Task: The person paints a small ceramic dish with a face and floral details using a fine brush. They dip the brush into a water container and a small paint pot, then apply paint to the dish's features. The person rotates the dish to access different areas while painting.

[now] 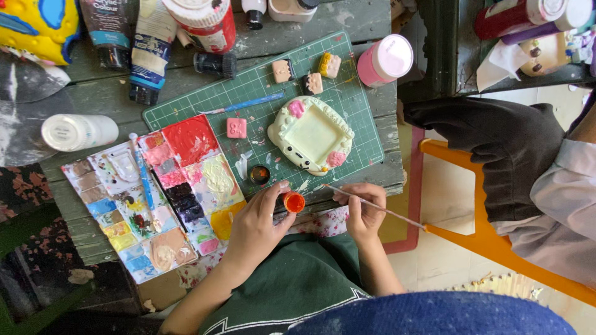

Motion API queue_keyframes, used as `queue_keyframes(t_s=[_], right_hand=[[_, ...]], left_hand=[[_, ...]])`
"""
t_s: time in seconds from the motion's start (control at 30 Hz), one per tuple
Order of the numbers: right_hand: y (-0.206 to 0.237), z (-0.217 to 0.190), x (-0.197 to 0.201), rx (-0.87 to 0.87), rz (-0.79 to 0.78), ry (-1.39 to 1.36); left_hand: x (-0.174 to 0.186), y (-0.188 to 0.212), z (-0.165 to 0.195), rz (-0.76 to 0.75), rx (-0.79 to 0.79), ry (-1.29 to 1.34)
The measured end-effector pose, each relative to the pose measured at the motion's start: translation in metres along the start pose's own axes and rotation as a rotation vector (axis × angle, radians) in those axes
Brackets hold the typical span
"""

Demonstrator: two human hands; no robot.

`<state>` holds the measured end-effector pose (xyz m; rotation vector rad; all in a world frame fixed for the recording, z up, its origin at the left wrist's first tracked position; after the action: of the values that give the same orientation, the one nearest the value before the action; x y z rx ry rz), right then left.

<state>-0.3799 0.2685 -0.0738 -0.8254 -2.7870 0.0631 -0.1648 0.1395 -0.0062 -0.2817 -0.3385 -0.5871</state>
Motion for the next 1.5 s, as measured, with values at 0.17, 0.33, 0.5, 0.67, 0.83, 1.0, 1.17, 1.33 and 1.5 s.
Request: queue_keyframes(t_s=[0.17, 0.33, 0.5, 0.67, 0.83, 1.0, 1.17, 1.33, 1.5], right_hand=[[-0.001, 0.001, 0.001, 0.172, -0.024, 0.274], [-0.001, 0.006, -0.008, 0.376, 0.101, 0.475], [-0.002, 0.007, -0.012, 0.429, 0.125, 0.561], [-0.004, 0.004, -0.019, 0.373, 0.171, 0.509], [-0.007, -0.002, -0.023, 0.353, 0.195, 0.55], [-0.011, -0.004, -0.027, 0.391, 0.234, 0.557], [-0.012, -0.006, -0.028, 0.429, 0.229, 0.598], [-0.014, -0.006, -0.029, 0.424, 0.238, 0.58], [-0.013, -0.006, -0.029, 0.419, 0.245, 0.604]], left_hand=[[0.001, 0.0, 0.0, -0.031, 0.052, 0.013], [0.002, -0.001, -0.002, -0.033, 0.037, 0.057], [0.004, -0.002, -0.002, -0.05, 0.036, 0.052], [0.004, -0.002, -0.002, -0.048, 0.032, 0.047], [0.004, -0.002, -0.001, -0.048, 0.032, 0.015], [0.004, -0.002, -0.001, -0.05, 0.022, 0.017], [0.005, -0.002, -0.002, -0.055, 0.019, 0.023], [0.004, -0.003, -0.002, -0.05, 0.012, 0.021], [0.004, -0.002, -0.002, -0.053, 0.015, 0.022]])
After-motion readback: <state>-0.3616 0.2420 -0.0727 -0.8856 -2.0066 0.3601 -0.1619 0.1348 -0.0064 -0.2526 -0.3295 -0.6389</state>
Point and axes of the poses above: each hand's wrist, its own y-axis away from the middle knuckle, its own x-axis out of the back of the hand, z = x × y, the point moved 1 cm from there along -y, towards the middle knuckle, and after that the axes turned 14 degrees about y, right-handed, at the moved point
